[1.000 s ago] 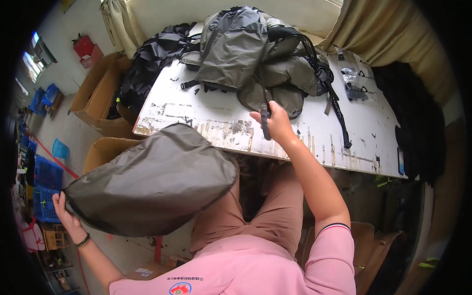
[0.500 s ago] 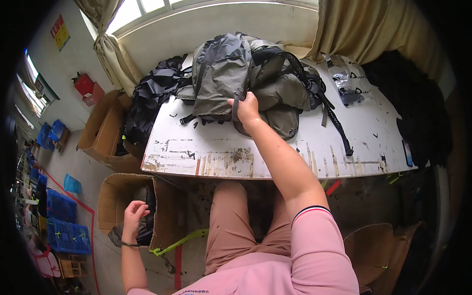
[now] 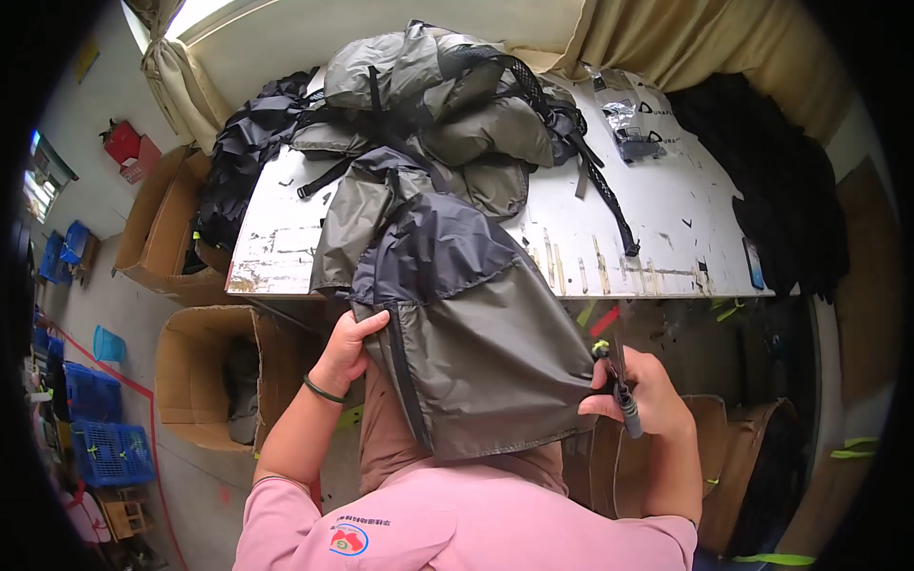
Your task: Trimming excess threads from green fabric bag components using scissors.
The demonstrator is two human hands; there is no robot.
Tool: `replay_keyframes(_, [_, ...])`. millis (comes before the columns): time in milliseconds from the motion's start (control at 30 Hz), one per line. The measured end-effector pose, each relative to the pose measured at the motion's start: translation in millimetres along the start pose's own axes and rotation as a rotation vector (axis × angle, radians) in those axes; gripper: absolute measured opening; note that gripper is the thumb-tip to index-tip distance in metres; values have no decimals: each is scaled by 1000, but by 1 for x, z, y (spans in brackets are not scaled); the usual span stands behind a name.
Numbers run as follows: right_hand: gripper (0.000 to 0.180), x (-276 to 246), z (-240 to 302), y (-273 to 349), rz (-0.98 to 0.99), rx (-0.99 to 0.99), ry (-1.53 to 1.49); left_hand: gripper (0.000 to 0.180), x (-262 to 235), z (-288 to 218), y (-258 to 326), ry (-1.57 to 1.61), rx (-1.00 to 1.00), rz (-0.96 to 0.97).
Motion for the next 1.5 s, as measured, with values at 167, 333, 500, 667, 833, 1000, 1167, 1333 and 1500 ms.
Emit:
replay_keyframes(167, [37, -6, -82, 83, -129, 359, -97, 20, 12, -14, 33, -178, 87, 129])
replay_keyframes(333, [29, 12, -100, 81, -6, 265, -104, 19, -14, -8, 41, -279, 55, 100])
replay_keyframes(500, [26, 1, -123, 5, -280, -42, -99, 20, -46, -22, 53, -283, -10, -9])
replay_keyframes(667, [35, 39, -182, -62, -95, 28, -196, 24, -63, -41, 65, -330, 20, -56])
replay_keyframes(833, [25, 82, -218, -79, -118, -167, 236, 23, -71, -49, 80, -350, 60, -76])
replay_keyframes(1000, [28, 79, -224, -65, -150, 37, 82, 23, -85, -58, 92, -334, 136, -66])
replay_keyframes(1167, [38, 84, -203, -33, -16, 127, 14, 21, -88, -54, 98, -366, 134, -70])
replay_keyframes(1333, [22, 47, -186, -8, -267, 112, 81, 26, -79, -61, 93, -360, 253, -38])
replay_keyframes(1500, [25, -80, -95, 74, -847, -249, -224, 54, -115, -73, 109, -378, 348, -7])
Point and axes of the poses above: each hand's wrist, its own y-axis away from the middle knuckle, its own x-axis out of the palm, z = x × y, the point moved 4 cm from there along -y, towards the middle knuckle, and after that the axes turned 15 degrees about -y, right-handed, at the moved point
